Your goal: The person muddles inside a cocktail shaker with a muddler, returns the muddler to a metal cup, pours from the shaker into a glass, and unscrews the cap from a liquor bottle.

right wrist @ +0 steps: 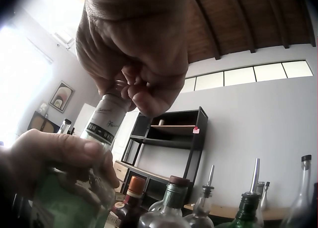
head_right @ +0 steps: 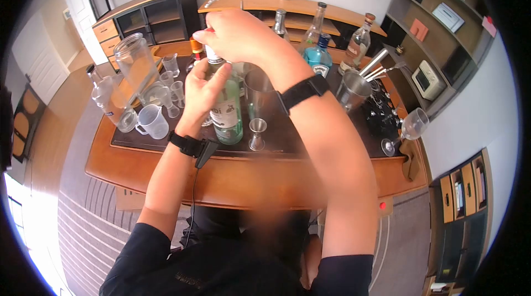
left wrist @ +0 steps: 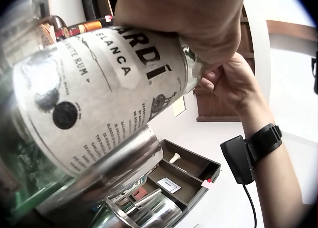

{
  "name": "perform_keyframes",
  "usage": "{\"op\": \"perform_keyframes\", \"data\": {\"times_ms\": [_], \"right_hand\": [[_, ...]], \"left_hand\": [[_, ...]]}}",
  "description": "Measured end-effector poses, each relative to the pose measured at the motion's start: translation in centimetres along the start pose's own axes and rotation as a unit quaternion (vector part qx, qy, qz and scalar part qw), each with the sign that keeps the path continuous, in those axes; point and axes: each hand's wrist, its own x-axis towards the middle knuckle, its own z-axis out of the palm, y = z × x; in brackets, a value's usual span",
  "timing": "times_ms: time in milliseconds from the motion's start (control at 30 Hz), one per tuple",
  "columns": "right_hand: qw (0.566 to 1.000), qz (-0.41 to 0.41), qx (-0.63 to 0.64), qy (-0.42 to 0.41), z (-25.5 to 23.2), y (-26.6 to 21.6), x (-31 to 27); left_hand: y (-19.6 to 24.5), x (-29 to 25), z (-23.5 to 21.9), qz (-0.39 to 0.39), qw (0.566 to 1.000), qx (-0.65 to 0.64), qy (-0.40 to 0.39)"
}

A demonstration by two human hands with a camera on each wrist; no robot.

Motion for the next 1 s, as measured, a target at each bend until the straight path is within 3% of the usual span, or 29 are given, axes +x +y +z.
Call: {"op": "perform_keyframes", "data": {"times_ms": [67,167,267,300,400,567,633,667,800,900,1000], "right_hand": [[1.0,0.011,0.0,0.02,0.3,-0.1,0.0],[0.986,0.032,-0.14,0.089,0.6,-1.2,0.4],[0.971,0.046,-0.226,0.06,0.3,-2.1,1.0],[0.97,0.009,-0.236,0.063,0.5,-1.7,1.2],[0.984,-0.002,-0.177,0.02,0.7,-1.1,1.8],[0.989,-0.034,-0.139,0.025,1.1,0.3,1.9],[0.999,-0.036,-0.001,-0.021,0.4,0.6,1.5],[0.999,-0.037,0.002,-0.025,0.3,0.4,1.3],[0.996,-0.028,-0.066,-0.045,-0.7,-1.2,1.3],[0.98,0.026,-0.198,-0.009,-0.6,-1.7,1.9],[0.973,0.038,-0.225,-0.014,-1.4,-1.9,2.0]], "left_hand": [[-0.1,0.1,0.0,0.006,1.0,-0.009,-0.005],[0.2,-0.1,0.2,0.008,1.0,-0.005,-0.001],[0.0,-0.1,0.1,-0.001,1.0,-0.023,0.0],[0.3,0.0,0.0,-0.01,0.999,-0.04,-0.01],[-0.2,0.2,-0.6,-0.032,0.997,-0.07,-0.028],[-0.3,0.5,-1.3,-0.041,0.994,-0.073,-0.063],[-0.2,0.4,-1.1,-0.04,0.992,-0.098,-0.065],[-0.3,0.3,-1.1,-0.042,0.992,-0.098,-0.064],[-0.5,0.5,-1.5,-0.044,0.991,-0.092,-0.082],[-0.2,0.4,-0.4,-0.045,0.991,-0.104,-0.076],[-0.4,0.3,-0.8,-0.038,0.992,-0.101,-0.063]]}}
